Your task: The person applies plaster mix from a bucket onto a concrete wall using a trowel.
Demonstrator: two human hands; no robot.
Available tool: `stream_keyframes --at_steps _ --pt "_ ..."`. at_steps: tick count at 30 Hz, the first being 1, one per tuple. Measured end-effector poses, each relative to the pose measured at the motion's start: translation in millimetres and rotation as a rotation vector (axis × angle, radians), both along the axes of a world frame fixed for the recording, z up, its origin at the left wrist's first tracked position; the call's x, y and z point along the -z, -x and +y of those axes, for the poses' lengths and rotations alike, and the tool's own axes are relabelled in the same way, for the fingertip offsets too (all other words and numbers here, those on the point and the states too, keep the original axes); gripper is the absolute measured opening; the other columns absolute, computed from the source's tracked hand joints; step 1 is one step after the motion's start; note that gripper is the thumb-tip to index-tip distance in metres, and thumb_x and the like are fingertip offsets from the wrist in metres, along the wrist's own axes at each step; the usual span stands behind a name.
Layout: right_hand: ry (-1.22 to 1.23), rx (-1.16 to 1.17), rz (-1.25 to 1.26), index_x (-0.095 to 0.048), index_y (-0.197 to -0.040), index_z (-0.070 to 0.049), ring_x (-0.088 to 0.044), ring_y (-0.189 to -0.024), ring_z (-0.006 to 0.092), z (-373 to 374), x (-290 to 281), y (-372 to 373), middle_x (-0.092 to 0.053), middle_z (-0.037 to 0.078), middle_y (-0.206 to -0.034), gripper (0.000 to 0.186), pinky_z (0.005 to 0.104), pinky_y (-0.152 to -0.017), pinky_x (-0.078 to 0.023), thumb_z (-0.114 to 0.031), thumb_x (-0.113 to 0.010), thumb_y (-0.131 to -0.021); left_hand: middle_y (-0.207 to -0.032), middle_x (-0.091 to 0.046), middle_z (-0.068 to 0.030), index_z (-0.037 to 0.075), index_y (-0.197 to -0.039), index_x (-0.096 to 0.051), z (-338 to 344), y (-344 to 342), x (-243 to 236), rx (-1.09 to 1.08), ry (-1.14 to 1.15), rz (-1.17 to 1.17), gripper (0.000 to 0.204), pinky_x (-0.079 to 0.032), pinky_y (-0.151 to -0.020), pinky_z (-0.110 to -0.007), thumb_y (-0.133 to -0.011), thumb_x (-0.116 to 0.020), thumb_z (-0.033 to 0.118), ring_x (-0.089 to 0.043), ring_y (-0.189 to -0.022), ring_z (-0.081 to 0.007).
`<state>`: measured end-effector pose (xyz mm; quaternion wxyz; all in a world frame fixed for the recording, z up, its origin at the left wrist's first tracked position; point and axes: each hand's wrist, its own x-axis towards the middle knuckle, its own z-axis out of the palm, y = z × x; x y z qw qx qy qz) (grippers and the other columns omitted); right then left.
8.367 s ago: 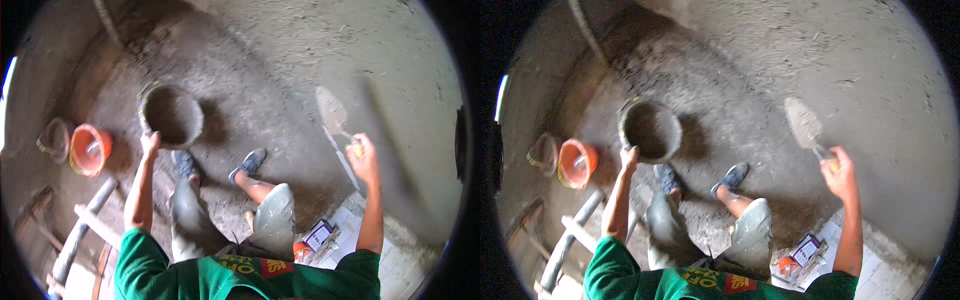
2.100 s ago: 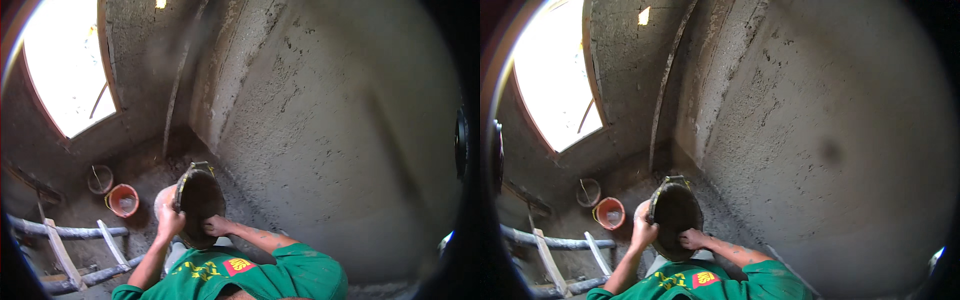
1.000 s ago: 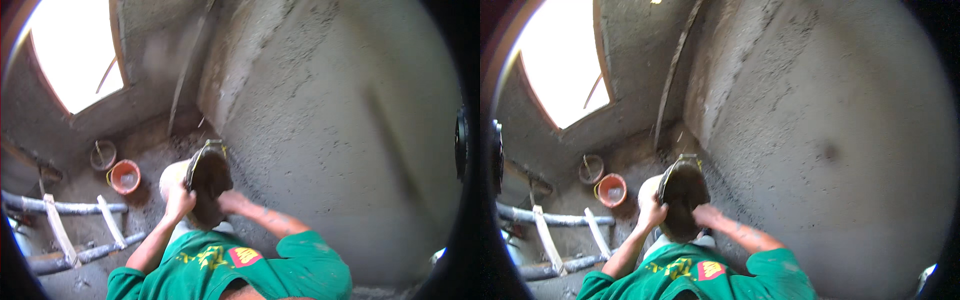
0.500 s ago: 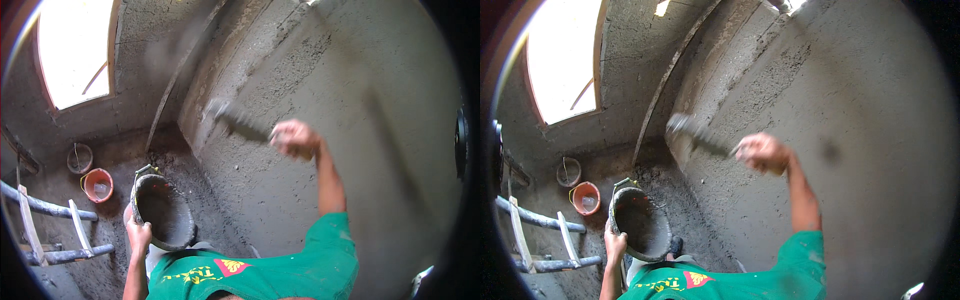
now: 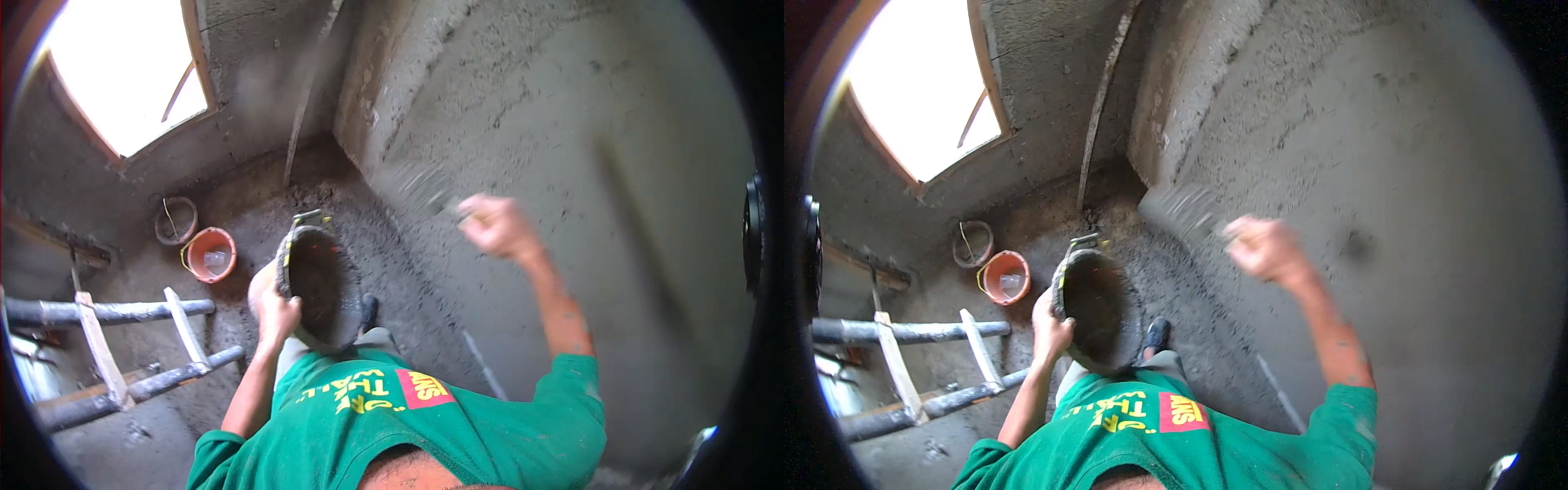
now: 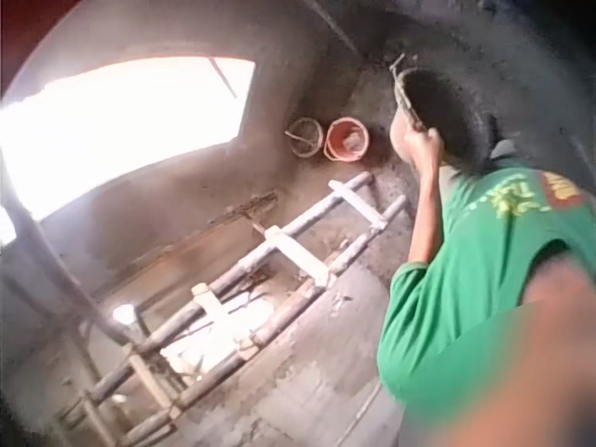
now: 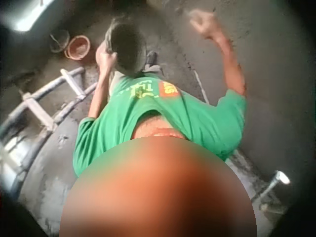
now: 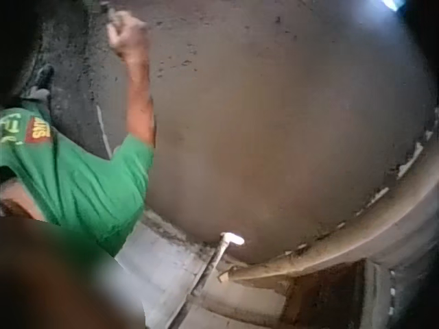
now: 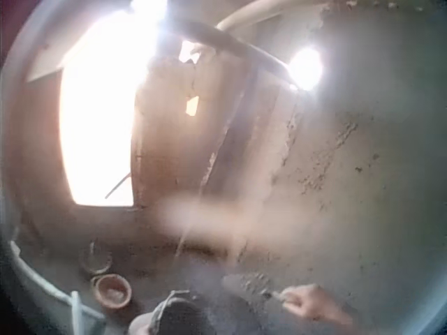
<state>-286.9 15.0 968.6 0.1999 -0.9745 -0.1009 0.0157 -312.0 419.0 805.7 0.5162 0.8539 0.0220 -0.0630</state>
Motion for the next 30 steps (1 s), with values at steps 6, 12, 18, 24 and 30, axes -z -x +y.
stream_keyframes --at_steps 6,12,18,24,30 --pt "0.391 -0.063 0.172 -0.067 -0.073 -0.002 -0.068 -0.070 0.0322 147 196 60 -0.066 0.019 -0.072 0.013 0.0451 -0.059 -0.054 -0.010 -0.057 -0.071 -0.095 -0.063 -0.0290 -0.001 -0.112 -0.058 -21 -5 -19 0.362 -0.072 0.069 0.040 -0.048 -0.085 -0.047 -0.073 -0.057 0.005 -0.062 -0.093 -0.0427" --pt "0.041 -0.062 0.449 -0.067 -0.094 -0.010 -0.065 -0.079 0.0370 168 221 115 -0.067 0.018 -0.086 0.026 0.0446 -0.070 -0.054 -0.030 -0.061 -0.078 -0.094 -0.063 -0.0291 -0.001 -0.110 -0.060 -32 -6 -57 0.442 -0.087 0.092 0.038 -0.047 -0.087 -0.047 -0.072 -0.055 0.005 -0.062 -0.094 -0.0416" --pt "-0.373 -0.044 0.420 -0.064 -0.092 -0.005 -0.066 -0.068 0.0271 124 151 112 -0.065 0.015 -0.079 0.025 0.0341 -0.063 -0.052 -0.022 -0.072 -0.075 -0.099 -0.066 -0.0136 -0.001 -0.120 -0.055 -13 11 -33 0.117 0.228 0.177 0.051 -0.047 -0.085 -0.033 -0.070 -0.054 -0.005 -0.062 -0.093 -0.0221" --pt "-0.714 0.340 1.136 -0.062 -0.100 -0.005 -0.045 -0.048 0.0089 -39 30 5 -0.055 0.003 -0.066 0.025 0.0254 -0.042 -0.041 -0.022 -0.069 -0.083 -0.088 -0.065 -0.0209 -0.005 -0.108 -0.058 -28 51 11 -0.174 0.117 0.180 0.038 -0.048 -0.080 -0.036 -0.070 -0.058 -0.002 -0.065 -0.084 -0.0287" --pt "-0.545 0.724 -0.345 -0.047 -0.081 -0.010 -0.042 -0.042 0.0057 -186 -96 -100 -0.046 -0.003 -0.060 0.020 0.0226 -0.035 -0.037 -0.022 -0.053 -0.094 -0.091 -0.064 -0.0248 -0.006 -0.111 -0.056 -49 68 17 -0.233 -0.050 0.203 0.040 -0.049 -0.081 -0.041 -0.072 -0.061 0.001 -0.064 -0.088 -0.0370"
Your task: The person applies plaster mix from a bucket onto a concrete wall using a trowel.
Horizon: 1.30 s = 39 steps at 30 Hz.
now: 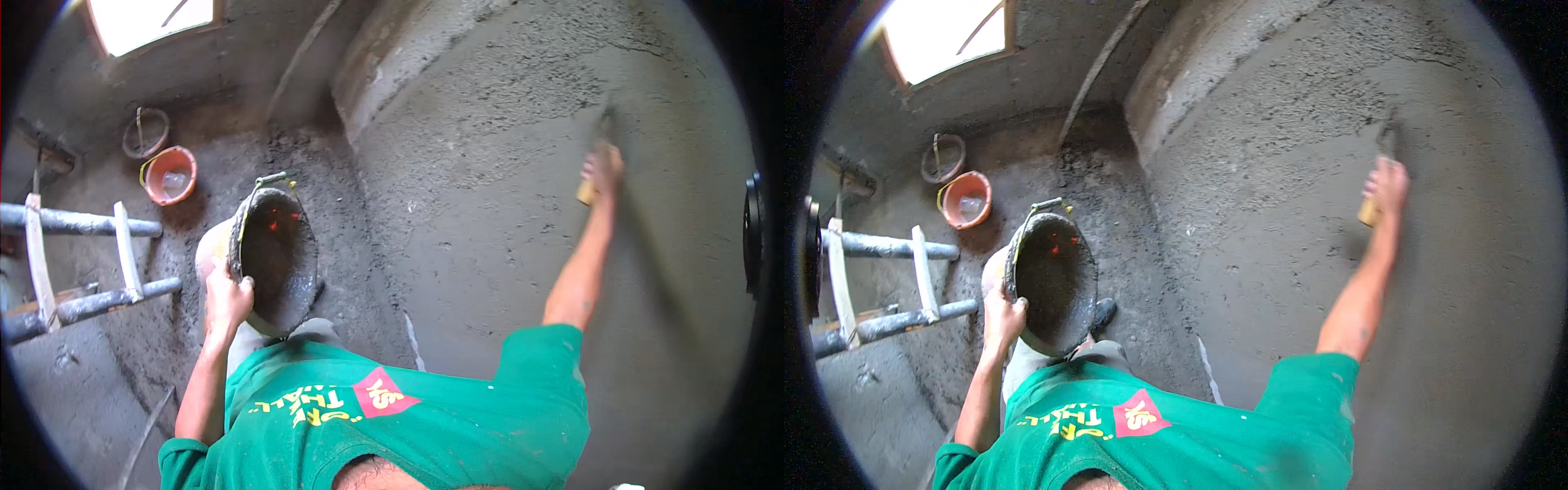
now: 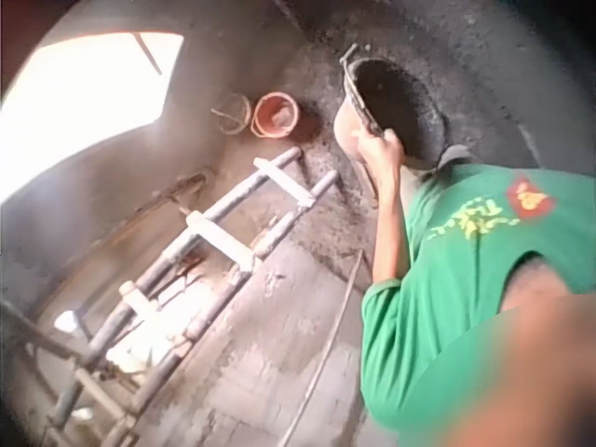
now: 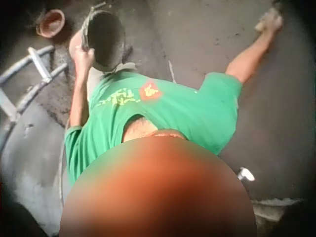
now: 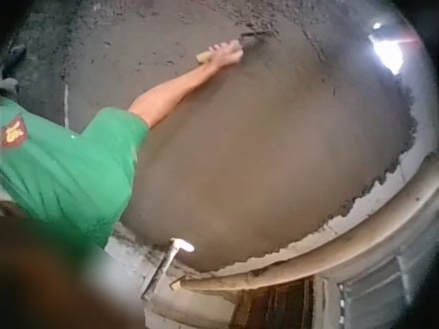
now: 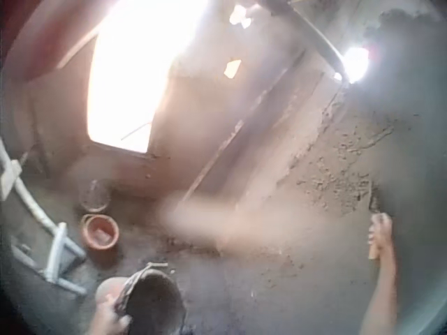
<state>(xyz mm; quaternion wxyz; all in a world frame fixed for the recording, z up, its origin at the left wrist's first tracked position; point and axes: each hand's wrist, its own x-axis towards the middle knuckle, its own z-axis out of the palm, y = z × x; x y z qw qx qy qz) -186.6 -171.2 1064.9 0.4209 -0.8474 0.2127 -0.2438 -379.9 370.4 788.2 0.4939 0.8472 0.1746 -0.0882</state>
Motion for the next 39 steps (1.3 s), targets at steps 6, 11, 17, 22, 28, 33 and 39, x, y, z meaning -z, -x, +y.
stream_keyframes --at_steps 6,11,17,22,28,33,39 --pt "0.339 -0.627 0.191 -0.054 -0.101 -0.007 -0.039 -0.053 0.0030 82 71 123 -0.043 -0.007 -0.065 0.016 0.0207 -0.046 -0.036 -0.013 -0.061 -0.087 -0.126 -0.051 -0.0152 0.002 -0.131 -0.043 10 -1 -9 0.178 -0.046 -0.068 0.067 -0.036 -0.103 -0.034 -0.067 -0.055 -0.009 -0.048 -0.120 -0.0253" --pt "0.893 -0.725 0.581 -0.063 -0.092 -0.012 -0.067 -0.075 0.0304 277 221 194 -0.065 0.014 -0.077 0.019 0.0430 -0.063 -0.054 -0.012 -0.055 -0.074 -0.096 -0.061 -0.0171 0.000 -0.116 -0.055 29 -4 -42 0.394 0.020 -0.233 0.047 -0.046 -0.087 -0.038 -0.069 -0.058 -0.003 -0.059 -0.095 -0.0297" --pt "0.712 -0.909 0.751 -0.068 -0.078 -0.007 -0.066 -0.067 0.0335 360 331 294 -0.065 0.016 -0.068 0.014 0.0443 -0.064 -0.054 -0.018 -0.059 -0.073 -0.093 -0.063 -0.0281 0.001 -0.114 -0.059 25 24 -83 0.702 -0.074 -0.207 0.043 -0.047 -0.085 -0.046 -0.072 -0.055 0.003 -0.061 -0.094 -0.0425" --pt "0.355 -0.875 0.630 -0.067 -0.093 -0.011 -0.065 -0.080 0.0345 365 334 345 -0.067 0.016 -0.086 0.021 0.0424 -0.069 -0.054 -0.025 -0.062 -0.078 -0.094 -0.063 -0.0287 0.003 -0.115 -0.060 18 35 -80 0.692 0.092 -0.129 0.044 -0.048 -0.087 -0.046 -0.071 -0.054 0.002 -0.062 -0.097 -0.0411" --pt "-0.069 -0.863 0.503 -0.064 -0.093 -0.006 -0.067 -0.072 0.0300 326 273 351 -0.066 0.016 -0.080 0.026 0.0353 -0.065 -0.053 -0.023 -0.073 -0.075 -0.092 -0.060 -0.0146 0.000 -0.117 -0.057 40 67 -44 0.369 0.090 0.064 0.047 -0.046 -0.076 -0.034 -0.070 -0.057 0.000 -0.058 -0.082 -0.0219" --pt "-0.431 -0.773 0.993 -0.063 -0.101 -0.006 -0.057 -0.055 0.0124 183 220 309 -0.063 0.006 -0.070 0.025 0.0286 -0.049 -0.048 -0.019 -0.070 -0.080 -0.099 -0.066 -0.0193 -0.007 -0.115 -0.056 21 103 -6 0.078 0.259 0.117 0.044 -0.048 -0.085 -0.032 -0.072 -0.057 -0.004 -0.064 -0.091 -0.0228" --pt "-0.335 0.064 0.453 -0.054 -0.078 -0.007 -0.052 -0.042 0.0121 -9 109 175 -0.054 0.002 -0.061 0.038 0.0272 -0.037 -0.044 -0.039 -0.043 -0.095 -0.093 -0.066 -0.0216 -0.006 -0.113 -0.056 -2 113 5 0.091 -0.030 0.179 0.042 -0.048 -0.083 -0.034 -0.072 -0.060 -0.001 -0.065 -0.088 -0.0283"
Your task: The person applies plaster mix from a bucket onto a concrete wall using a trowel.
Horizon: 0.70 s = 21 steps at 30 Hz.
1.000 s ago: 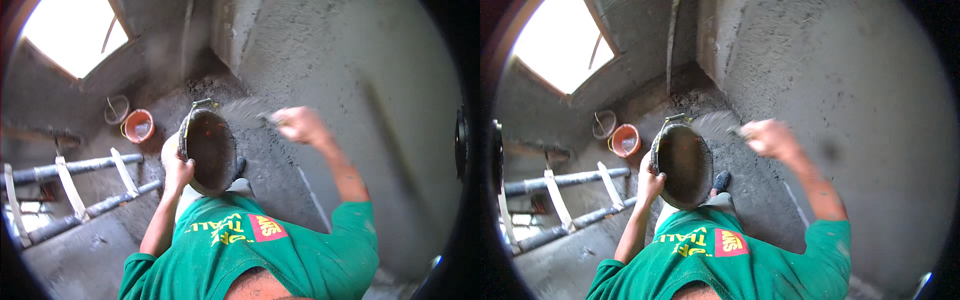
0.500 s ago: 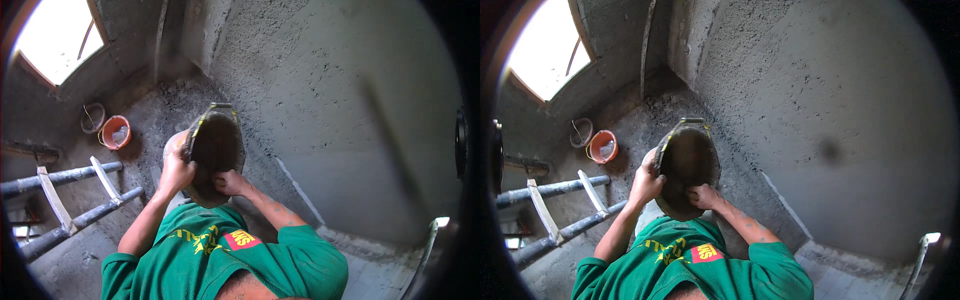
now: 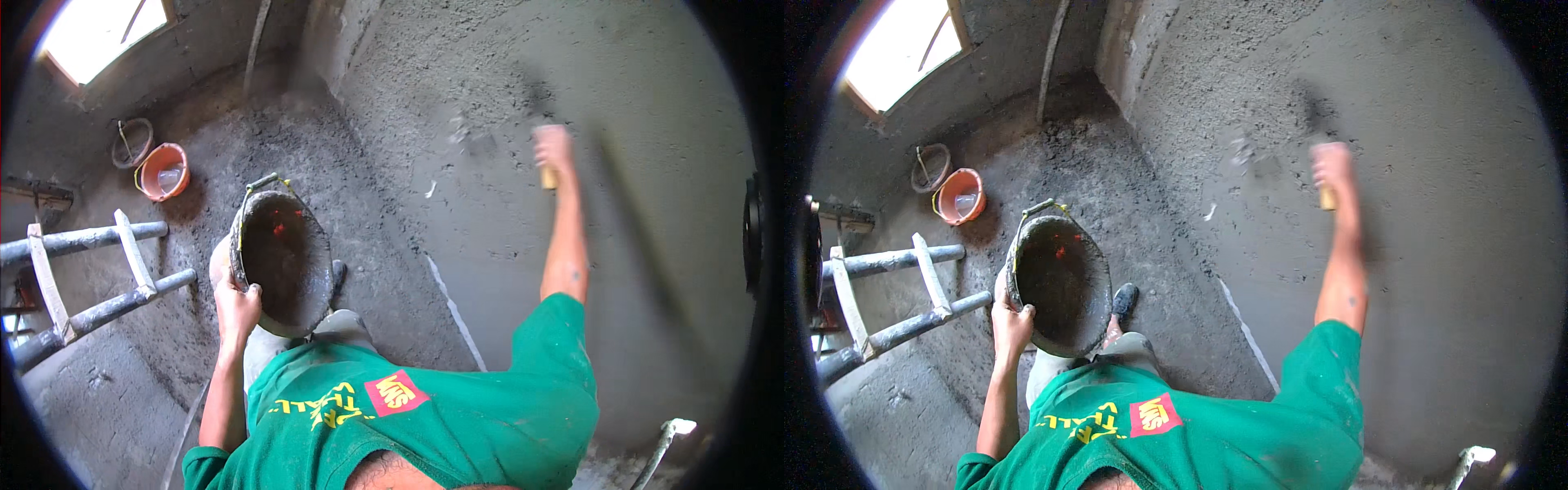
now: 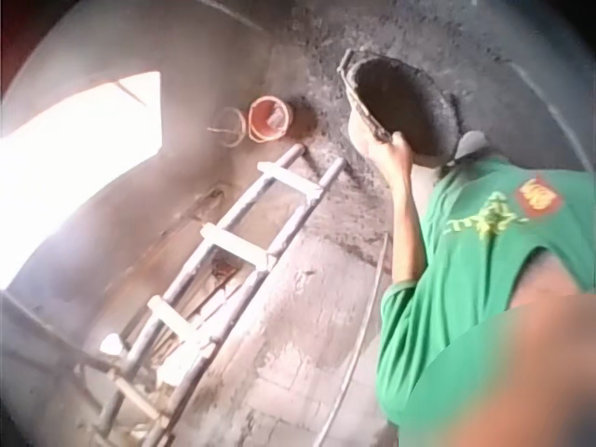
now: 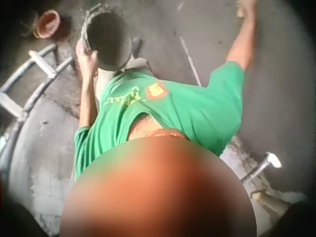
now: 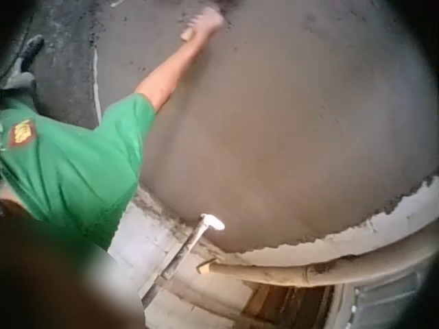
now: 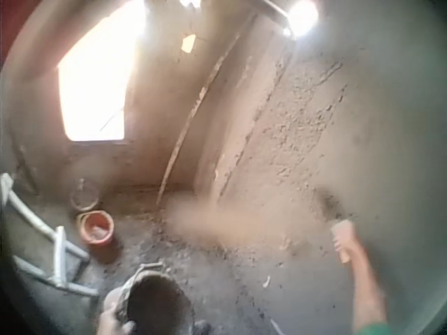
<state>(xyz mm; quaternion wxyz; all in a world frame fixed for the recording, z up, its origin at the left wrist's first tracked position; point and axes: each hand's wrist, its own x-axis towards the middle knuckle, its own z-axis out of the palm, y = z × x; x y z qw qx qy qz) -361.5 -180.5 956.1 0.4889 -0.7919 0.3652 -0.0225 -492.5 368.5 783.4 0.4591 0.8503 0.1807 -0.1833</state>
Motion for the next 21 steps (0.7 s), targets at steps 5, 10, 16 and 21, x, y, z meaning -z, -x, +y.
stream_keyframes --at_steps 5,10,16,21 --pt "0.728 -0.311 -0.172 -0.053 -0.090 -0.005 -0.043 -0.046 0.0069 9 -57 85 -0.049 -0.001 -0.061 0.015 0.0266 -0.040 -0.038 -0.019 -0.058 -0.089 -0.114 -0.060 -0.0138 0.004 -0.132 -0.045 7 -8 -1 0.211 -0.009 -0.348 0.066 -0.044 -0.090 -0.032 -0.068 -0.056 -0.007 -0.057 -0.100 -0.0212" --pt "0.736 -0.894 -0.230 -0.064 -0.096 -0.011 -0.066 -0.071 0.0235 189 43 148 -0.065 0.011 -0.076 0.019 0.0390 -0.062 -0.053 -0.022 -0.062 -0.081 -0.105 -0.062 -0.0188 0.002 -0.121 -0.054 7 -18 -23 0.349 0.113 -0.337 0.051 -0.046 -0.089 -0.039 -0.071 -0.057 -0.002 -0.060 -0.100 -0.0297" --pt "0.994 -1.083 0.209 -0.067 -0.073 -0.007 -0.067 -0.067 0.0300 326 197 182 -0.065 0.011 -0.067 0.012 0.0413 -0.059 -0.054 -0.018 -0.062 -0.070 -0.096 -0.062 -0.0286 0.002 -0.112 -0.060 -14 -29 -72 0.754 -0.006 -0.373 0.041 -0.046 -0.085 -0.050 -0.071 -0.055 0.006 -0.060 -0.093 -0.0440" --pt "0.387 -1.084 0.021 -0.066 -0.091 -0.008 -0.064 -0.071 0.0392 365 242 235 -0.066 0.018 -0.076 0.020 0.0466 -0.064 -0.054 -0.022 -0.061 -0.078 -0.094 -0.064 -0.0238 0.003 -0.108 -0.063 -10 -30 -85 0.838 0.076 -0.294 0.039 -0.047 -0.083 -0.044 -0.069 -0.058 0.005 -0.061 -0.095 -0.0392"
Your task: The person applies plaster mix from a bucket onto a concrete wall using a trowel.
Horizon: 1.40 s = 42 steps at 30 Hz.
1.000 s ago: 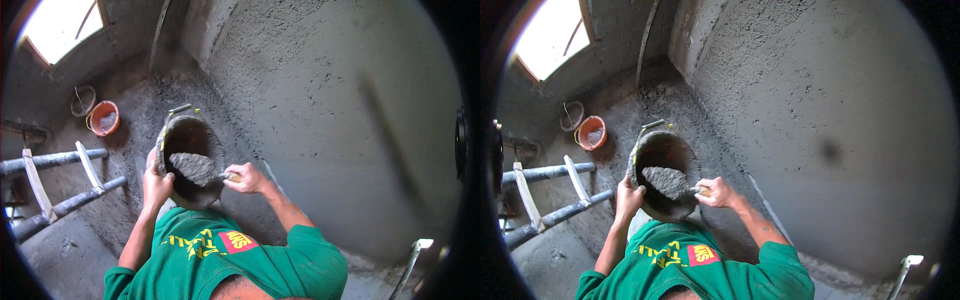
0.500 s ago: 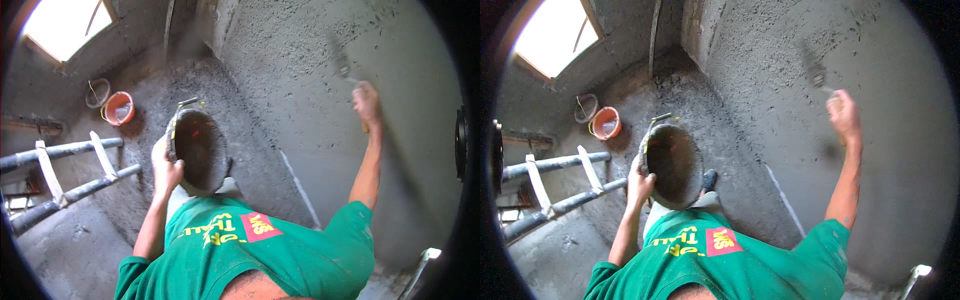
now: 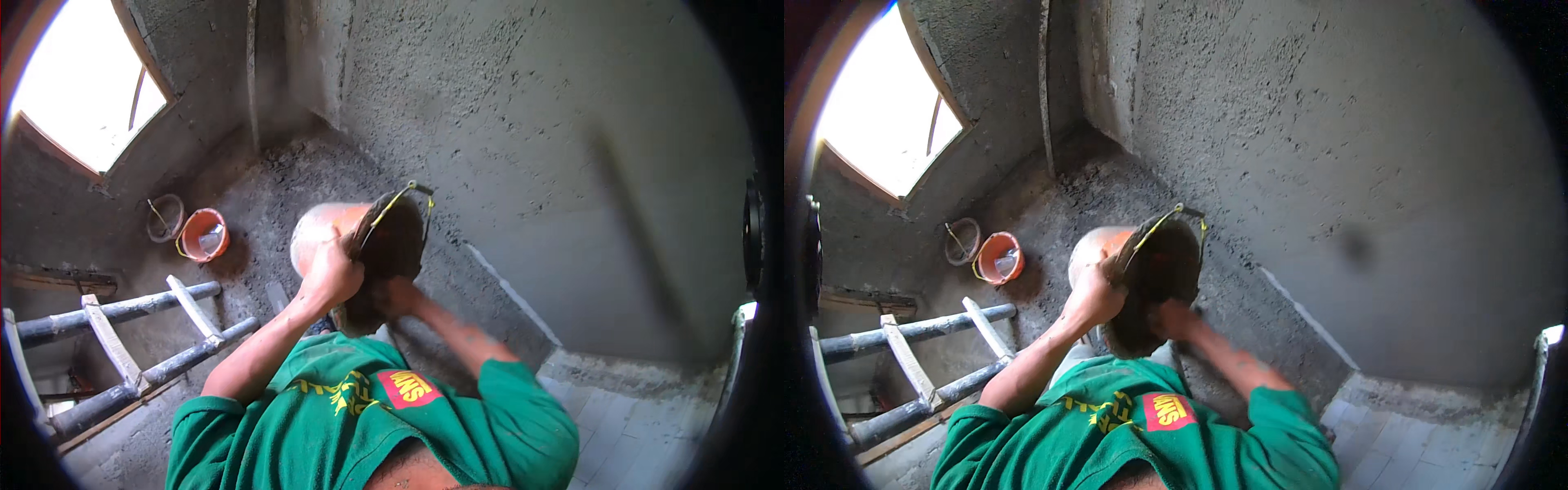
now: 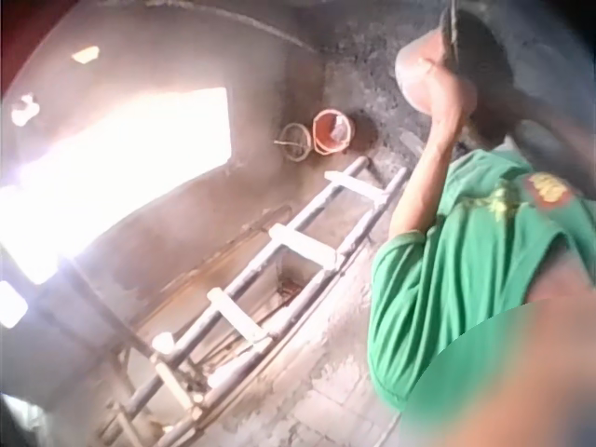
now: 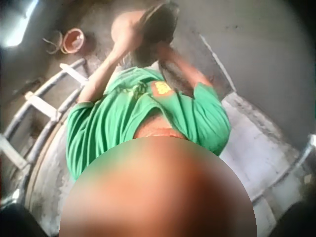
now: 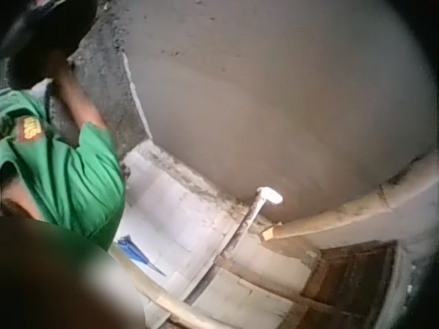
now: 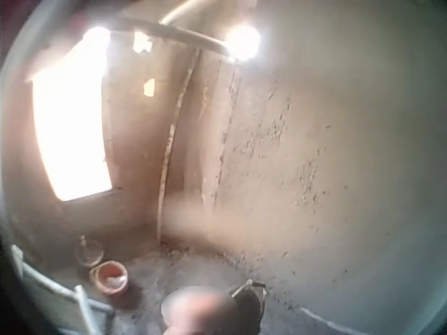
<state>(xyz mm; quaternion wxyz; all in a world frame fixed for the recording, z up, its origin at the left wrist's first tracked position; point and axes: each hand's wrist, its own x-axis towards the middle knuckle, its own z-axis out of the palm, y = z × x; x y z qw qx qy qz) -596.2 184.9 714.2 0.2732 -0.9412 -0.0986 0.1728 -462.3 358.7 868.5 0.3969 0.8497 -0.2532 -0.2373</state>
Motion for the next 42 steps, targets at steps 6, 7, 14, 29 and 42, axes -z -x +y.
stream_keyframes --at_steps 6,7,14,29,42 --pt "-0.213 0.181 -0.151 -0.063 -0.095 -0.006 -0.064 -0.074 0.0360 14 -65 -12 -0.064 0.016 -0.076 0.026 0.0400 -0.065 -0.052 -0.021 -0.070 -0.075 -0.102 -0.065 -0.0204 0.000 -0.117 -0.058 49 6 18 -0.314 0.172 0.281 0.047 -0.048 -0.088 -0.035 -0.070 -0.056 0.000 -0.063 -0.102 -0.0303" --pt "-0.291 0.199 -0.148 -0.063 -0.094 -0.006 -0.064 -0.072 0.0348 3 -87 -18 -0.064 0.015 -0.075 0.024 0.0389 -0.063 -0.051 -0.020 -0.070 -0.076 -0.104 -0.065 -0.0184 0.000 -0.121 -0.056 57 10 24 -0.391 0.231 0.217 0.051 -0.047 -0.089 -0.034 -0.070 -0.056 -0.003 -0.062 -0.102 -0.0290" --pt "-0.386 0.121 0.696 -0.062 -0.094 -0.006 -0.053 -0.053 0.0108 -145 -233 -106 -0.057 0.002 -0.063 0.021 0.0284 -0.048 -0.045 -0.020 -0.069 -0.080 -0.086 -0.066 -0.0203 -0.005 -0.119 -0.054 64 58 71 -0.766 0.187 0.154 0.050 -0.049 -0.076 -0.034 -0.071 -0.061 0.003 -0.065 -0.078 -0.0268" --pt "0.251 0.069 -0.598 -0.064 -0.089 -0.007 -0.063 -0.074 0.0290 -224 -300 -95 -0.064 0.014 -0.085 0.026 0.0375 -0.067 -0.052 -0.026 -0.067 -0.072 -0.113 -0.059 -0.0145 -0.003 -0.119 -0.053 51 45 66 -0.671 0.241 0.102 0.062 -0.039 -0.099 -0.034 -0.058 -0.047 -0.015 -0.055 -0.111 -0.0254" --pt "0.536 0.242 -0.190 -0.069 -0.080 -0.008 -0.068 -0.076 0.0348 42 -121 6 -0.067 0.017 -0.078 0.014 0.0419 -0.063 -0.055 -0.012 -0.056 -0.075 -0.087 -0.065 -0.0282 -0.007 -0.114 -0.054 39 12 19 0.085 0.040 -0.156 0.044 -0.051 -0.077 -0.047 -0.073 -0.052 0.008 -0.064 -0.087 -0.0429"
